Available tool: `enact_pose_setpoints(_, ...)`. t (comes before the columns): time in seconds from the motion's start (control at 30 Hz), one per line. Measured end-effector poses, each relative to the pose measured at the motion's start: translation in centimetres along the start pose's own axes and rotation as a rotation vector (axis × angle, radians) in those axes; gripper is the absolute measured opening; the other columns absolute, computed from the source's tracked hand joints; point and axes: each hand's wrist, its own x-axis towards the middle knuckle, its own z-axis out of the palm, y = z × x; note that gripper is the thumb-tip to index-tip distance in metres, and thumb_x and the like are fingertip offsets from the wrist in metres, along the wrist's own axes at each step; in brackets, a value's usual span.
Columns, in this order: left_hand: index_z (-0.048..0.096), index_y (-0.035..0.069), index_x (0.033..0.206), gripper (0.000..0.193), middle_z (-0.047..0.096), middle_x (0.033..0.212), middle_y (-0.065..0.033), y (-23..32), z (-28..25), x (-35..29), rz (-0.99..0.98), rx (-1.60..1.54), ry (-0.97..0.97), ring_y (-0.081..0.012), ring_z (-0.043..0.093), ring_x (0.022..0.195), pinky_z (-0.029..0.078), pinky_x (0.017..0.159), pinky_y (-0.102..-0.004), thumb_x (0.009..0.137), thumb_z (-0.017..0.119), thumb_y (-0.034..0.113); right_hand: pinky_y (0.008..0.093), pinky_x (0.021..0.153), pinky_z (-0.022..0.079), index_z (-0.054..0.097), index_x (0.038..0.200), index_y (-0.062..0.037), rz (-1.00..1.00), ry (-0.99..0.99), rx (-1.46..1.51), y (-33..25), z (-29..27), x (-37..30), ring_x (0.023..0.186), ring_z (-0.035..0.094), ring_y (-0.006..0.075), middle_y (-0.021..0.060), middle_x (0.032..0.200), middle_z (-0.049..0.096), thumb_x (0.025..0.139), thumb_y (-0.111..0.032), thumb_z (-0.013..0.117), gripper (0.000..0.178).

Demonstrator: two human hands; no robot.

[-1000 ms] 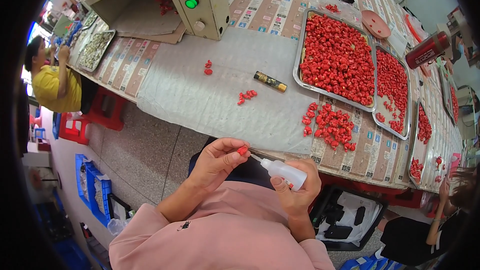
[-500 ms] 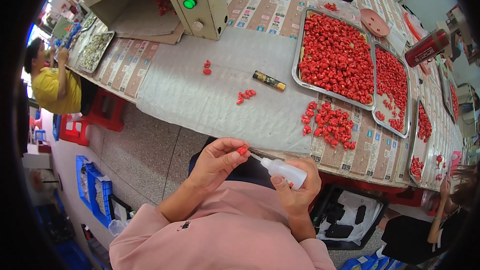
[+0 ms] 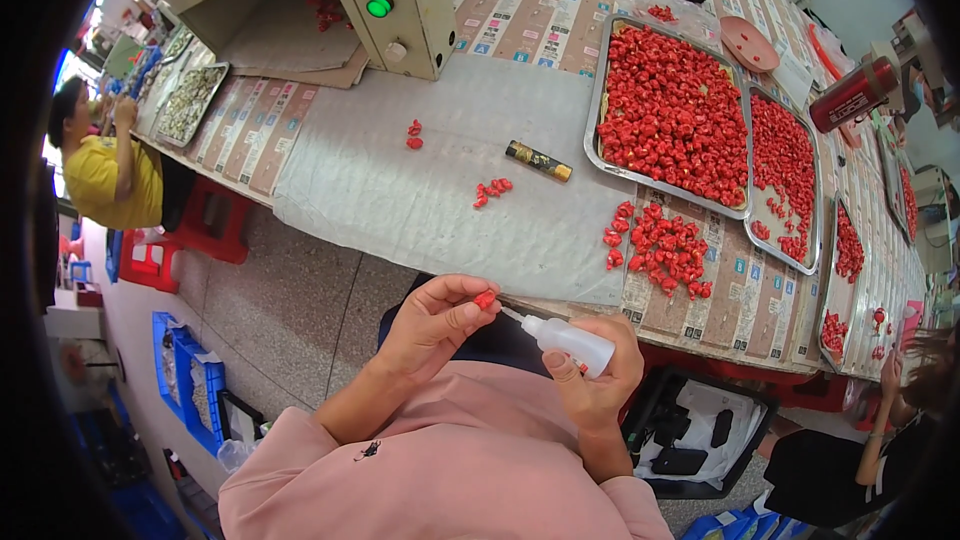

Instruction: The person applies glue from a bottle to small red toy parts and then assembles them by hand at a factory workbench.

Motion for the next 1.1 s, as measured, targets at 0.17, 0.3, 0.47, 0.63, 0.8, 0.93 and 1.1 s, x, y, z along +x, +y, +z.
enact_pose_setpoints(0.17,0.058,0.0,0.108,0.024,0.061,0.108,-0.011,-0.05,-0.13,-0.08,0.002,-0.001,-0.005,-0.018,0.061,0.097,0.049,0.089,-0.0291,0.085,0.06,-0.001,0.0244,0.061,0.041,0.058,0.091,0.0009,-0.01,0.005,-0.003,0.19,0.06,-0.01,0.067,0.052,0.0138,0.0063,0.078,0.054,0.07,-0.032,0.08,0.044)
enact_pose_setpoints(0.3,0.058,0.0,0.109,0.024,0.061,0.108,-0.0109,-0.04,-0.1,-0.15,0.0,-0.006,-0.002,-0.0178,0.061,0.097,0.049,0.089,-0.0288,0.085,0.06,-0.001,0.0242,0.06,0.041,0.058,0.091,0.0007,-0.022,0.012,-0.01,0.03,0.1,0.04,0.067,0.052,0.0136,0.0059,0.077,0.053,0.07,-0.032,0.08,0.044)
enact_pose_setpoints(0.47,0.058,0.0,0.109,0.024,0.062,0.108,-0.0108,-0.06,-0.24,-0.12,0.005,-0.012,0.0,-0.0176,0.061,0.097,0.049,0.089,-0.0284,0.085,0.06,0.0,0.0243,0.061,0.041,0.058,0.091,0.0006,-0.019,0.014,-0.002,0.11,0.22,0.02,0.068,0.052,0.0137,0.006,0.078,0.054,0.071,-0.032,0.08,0.044)
enact_pose_setpoints(0.63,0.058,0.0,0.11,0.024,0.062,0.109,-0.0112,-0.05,-0.16,-0.26,0.008,-0.009,-0.01,-0.0175,0.061,0.097,0.05,0.088,-0.0283,0.085,0.06,0.001,0.0244,0.061,0.041,0.058,0.091,0.0008,-0.018,0.005,0.009,-0.19,0.06,-0.03,0.069,0.052,0.014,0.0064,0.079,0.054,0.071,-0.032,0.079,0.044)
enact_pose_setpoints(0.8,0.059,0.0,0.11,0.024,0.062,0.11,-0.0117,0.02,-0.14,-0.26,-0.011,-0.023,-0.001,-0.0178,0.062,0.097,0.05,0.087,-0.0283,0.086,0.059,0.002,0.0246,0.062,0.041,0.057,0.091,0.001,0.012,0.003,0.019,0.25,-0.05,-0.08,0.069,0.051,0.0139,0.0061,0.079,0.053,0.072,-0.031,0.079,0.043)
enact_pose_setpoints(0.93,0.059,-0.001,0.111,0.024,0.063,0.104,-0.0094,0.14,0.04,-0.28,-0.026,-0.038,0.007,-0.0161,0.061,0.095,0.05,0.086,-0.0275,0.087,0.059,0.003,0.0244,0.061,0.041,0.057,0.091,0.0009,0.02,0.006,0.032,0.29,0.03,-0.07,0.068,0.051,0.0137,0.0059,0.079,0.053,0.071,-0.031,0.079,0.043)
enact_pose_setpoints(1.1,0.059,-0.001,0.112,0.025,0.063,0.104,-0.0095,0.19,0.14,-0.28,-0.034,-0.031,0.009,-0.0155,0.061,0.094,0.05,0.085,-0.0269,0.088,0.059,0.006,0.0243,0.061,0.04,0.057,0.091,0.0007,0.051,0.007,0.042,0.48,-0.02,-0.18,0.068,0.051,0.0134,0.0058,0.079,0.052,0.071,-0.03,0.079,0.042)
